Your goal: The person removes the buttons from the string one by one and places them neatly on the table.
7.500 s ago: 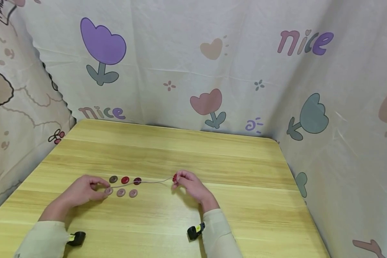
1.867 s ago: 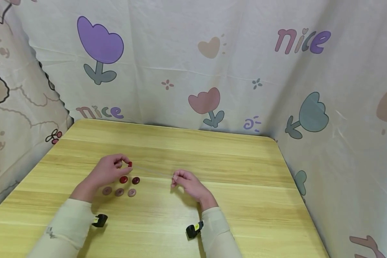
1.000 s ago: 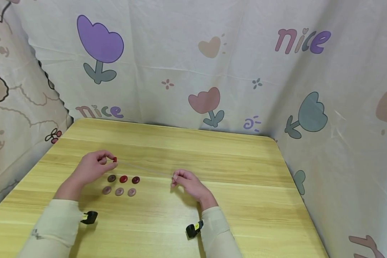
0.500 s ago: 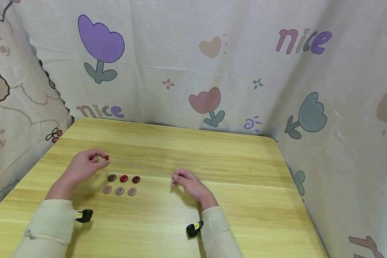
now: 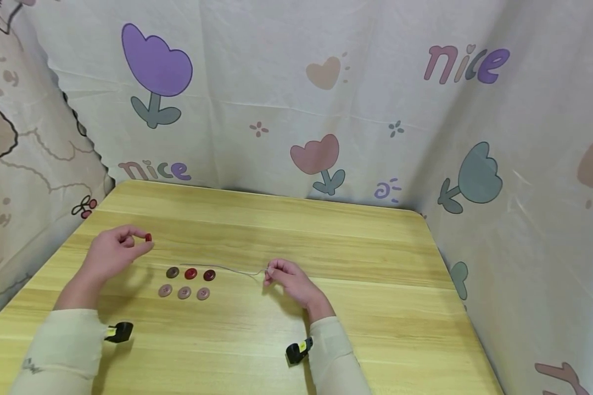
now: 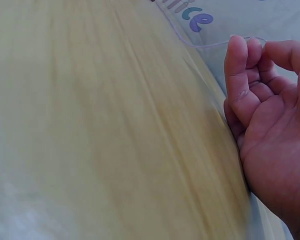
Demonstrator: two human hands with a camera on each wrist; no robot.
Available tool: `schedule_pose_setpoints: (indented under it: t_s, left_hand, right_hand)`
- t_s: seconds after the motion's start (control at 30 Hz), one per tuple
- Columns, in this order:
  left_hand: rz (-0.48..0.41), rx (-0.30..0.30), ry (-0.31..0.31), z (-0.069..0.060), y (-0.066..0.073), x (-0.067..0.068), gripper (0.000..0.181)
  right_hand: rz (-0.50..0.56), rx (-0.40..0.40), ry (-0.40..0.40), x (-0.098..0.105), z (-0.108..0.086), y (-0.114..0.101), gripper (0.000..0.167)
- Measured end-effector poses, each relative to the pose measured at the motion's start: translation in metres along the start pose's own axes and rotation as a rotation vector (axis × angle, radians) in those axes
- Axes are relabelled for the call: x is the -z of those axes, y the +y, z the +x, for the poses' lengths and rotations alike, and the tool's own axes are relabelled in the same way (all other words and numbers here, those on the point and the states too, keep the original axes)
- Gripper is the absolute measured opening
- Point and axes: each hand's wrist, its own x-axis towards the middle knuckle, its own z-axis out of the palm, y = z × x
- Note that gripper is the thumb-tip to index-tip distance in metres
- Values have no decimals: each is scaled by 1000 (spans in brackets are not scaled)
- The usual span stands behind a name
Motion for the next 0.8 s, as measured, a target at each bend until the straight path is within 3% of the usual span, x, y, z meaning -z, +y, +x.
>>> schedule_pose_setpoints:
  t_s: [0.37, 0.8]
  left_hand:
    - [-1, -71, -109, -14, 9, -23, 26]
    - [-61, -39, -263, -34, 12, -46, 27]
  right_hand:
    - [21, -15, -2, 0, -1, 0, 19]
    - [30, -15, 4, 1, -1, 2, 21]
